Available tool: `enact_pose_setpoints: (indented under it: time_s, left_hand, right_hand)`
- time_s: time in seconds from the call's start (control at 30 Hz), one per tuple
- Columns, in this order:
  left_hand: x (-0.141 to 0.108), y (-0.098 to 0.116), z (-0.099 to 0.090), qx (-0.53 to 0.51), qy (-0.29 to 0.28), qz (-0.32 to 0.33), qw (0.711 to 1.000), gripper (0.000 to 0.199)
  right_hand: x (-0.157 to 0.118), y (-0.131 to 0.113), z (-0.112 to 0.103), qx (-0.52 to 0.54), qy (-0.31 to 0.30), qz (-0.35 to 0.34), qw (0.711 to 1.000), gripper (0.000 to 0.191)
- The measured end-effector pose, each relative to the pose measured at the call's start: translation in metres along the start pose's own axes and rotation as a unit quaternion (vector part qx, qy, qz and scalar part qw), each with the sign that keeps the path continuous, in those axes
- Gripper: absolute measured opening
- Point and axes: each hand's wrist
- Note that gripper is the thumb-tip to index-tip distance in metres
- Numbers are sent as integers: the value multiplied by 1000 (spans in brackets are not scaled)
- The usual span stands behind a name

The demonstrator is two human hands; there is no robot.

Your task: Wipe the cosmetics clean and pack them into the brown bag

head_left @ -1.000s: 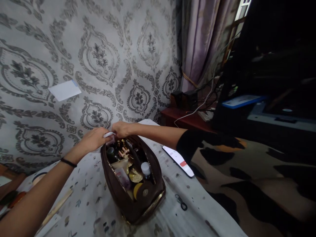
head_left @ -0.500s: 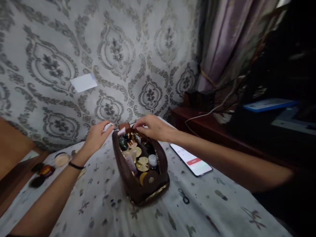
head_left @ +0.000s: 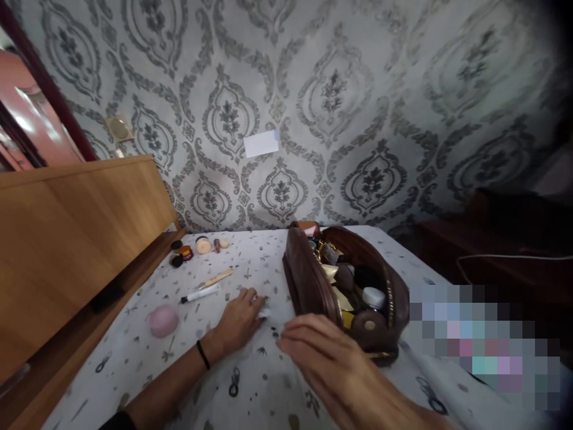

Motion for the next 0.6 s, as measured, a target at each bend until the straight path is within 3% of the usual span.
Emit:
enact_pose_setpoints:
  time_s: [0.13, 0.2, 0.33, 0.43, 0.6]
  left_hand:
    - [1, -31, -8, -14, 23, -26, 999, 32]
    - [15, -60, -28, -20, 60, -68, 996, 40]
    - [58, -132, -76, -14, 141, -210, 967, 32]
    - [89, -178, -94, -10, 169, -313, 935, 37]
    - [120, -219, -84, -25, 180, -364, 914, 37]
  right_hand:
    - [4, 1, 63, 101, 22, 63, 993, 29]
    - [3, 9, 97, 141, 57, 100, 983, 28]
    - [-3, 25, 150, 180, 49, 247, 951, 24]
    - [-9, 35, 169, 181, 24, 252, 950, 24]
    - [-15, 49, 183, 183, -17, 237, 954, 29]
Point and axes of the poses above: each hand's wrist, its own x-axis towards the middle knuckle, its own z-axis out of the palm, y = z × x, and after that the axes turned 7 degrees about -x, right-handed
